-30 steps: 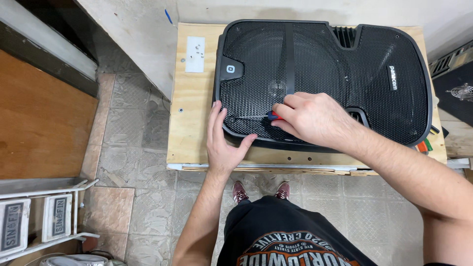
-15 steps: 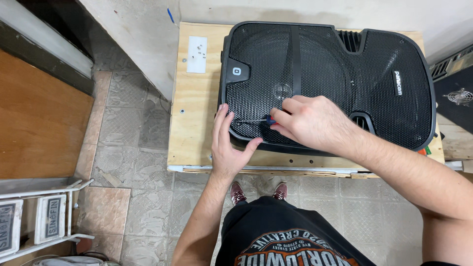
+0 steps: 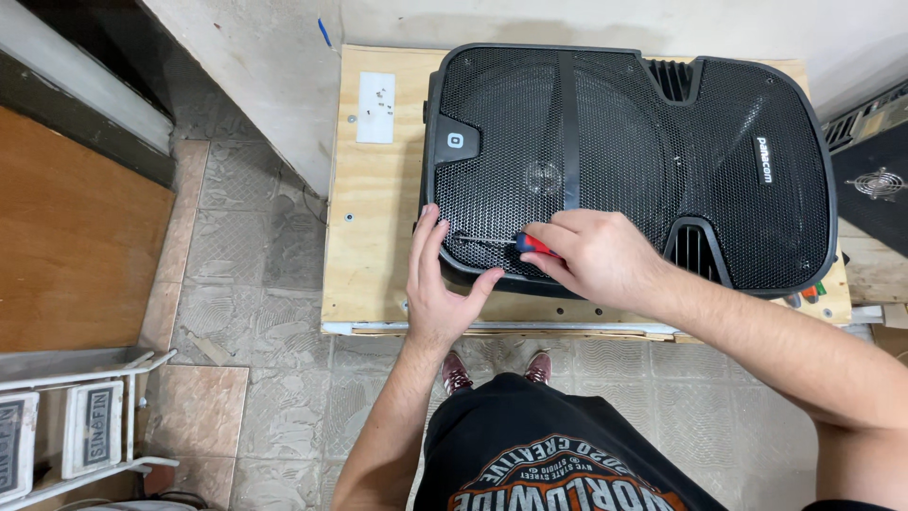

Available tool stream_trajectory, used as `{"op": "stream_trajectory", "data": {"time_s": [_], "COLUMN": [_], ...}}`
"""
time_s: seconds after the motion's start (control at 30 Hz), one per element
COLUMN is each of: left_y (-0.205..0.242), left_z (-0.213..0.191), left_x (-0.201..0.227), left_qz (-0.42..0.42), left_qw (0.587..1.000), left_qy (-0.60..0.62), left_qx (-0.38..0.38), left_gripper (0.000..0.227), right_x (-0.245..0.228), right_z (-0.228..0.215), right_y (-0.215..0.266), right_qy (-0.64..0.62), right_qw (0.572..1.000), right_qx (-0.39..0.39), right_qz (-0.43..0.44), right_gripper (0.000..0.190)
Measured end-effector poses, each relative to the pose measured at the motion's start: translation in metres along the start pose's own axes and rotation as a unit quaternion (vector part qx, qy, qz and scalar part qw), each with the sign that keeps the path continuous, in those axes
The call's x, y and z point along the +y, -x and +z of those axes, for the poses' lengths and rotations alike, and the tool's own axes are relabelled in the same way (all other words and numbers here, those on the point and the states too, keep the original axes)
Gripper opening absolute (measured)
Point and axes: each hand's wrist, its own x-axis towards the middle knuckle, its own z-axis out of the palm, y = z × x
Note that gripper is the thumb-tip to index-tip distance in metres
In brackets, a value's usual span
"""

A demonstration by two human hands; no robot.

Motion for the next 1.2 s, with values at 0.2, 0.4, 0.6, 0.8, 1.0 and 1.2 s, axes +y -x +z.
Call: {"op": "stream_trajectory", "data": {"time_s": [0.2,0.4,0.6,0.8,1.0,1.2], "left_y": [-0.003,-0.013,-0.047,-0.078,-0.063,-0.057], "left_z": [0.0,-0.009,-0.026,-0.022,0.009,0.029], "left_x": [0.002,0.017,0.027,0.039,0.026,0.001], "left_qz": [-0.021,-0.086,-0.229,-0.281,-0.33,-0.376], "left_qw": [1.0,0.996,0.97,0.952,0.915,0.83], "left_qy": [-0.004,0.015,0.043,0.029,0.222,0.409], "left_qx": [-0.012,-0.029,-0.061,-0.12,-0.061,0.048], "left_gripper": [0.084,0.063,0.079,0.089,0.096,0.076], "right_x": [0.002,0.008,0.001,-0.002,-0.004,-0.015], "right_z": [0.01,-0.002,-0.003,-0.003,-0.013,-0.045], "right_y": [0.008,0.007,0.008,0.009,0.011,0.004], "right_qy": [-0.028,-0.025,-0.021,-0.021,0.011,0.062], "right_qw": [0.997,0.992,0.989,0.986,0.985,0.986], "right_qx": [0.076,0.124,0.147,0.164,0.171,0.148], "right_qz": [-0.015,0.001,-0.002,-0.009,-0.015,-0.04], "right_gripper": [0.027,0.029,0.028,0.028,0.03,0.028]}}
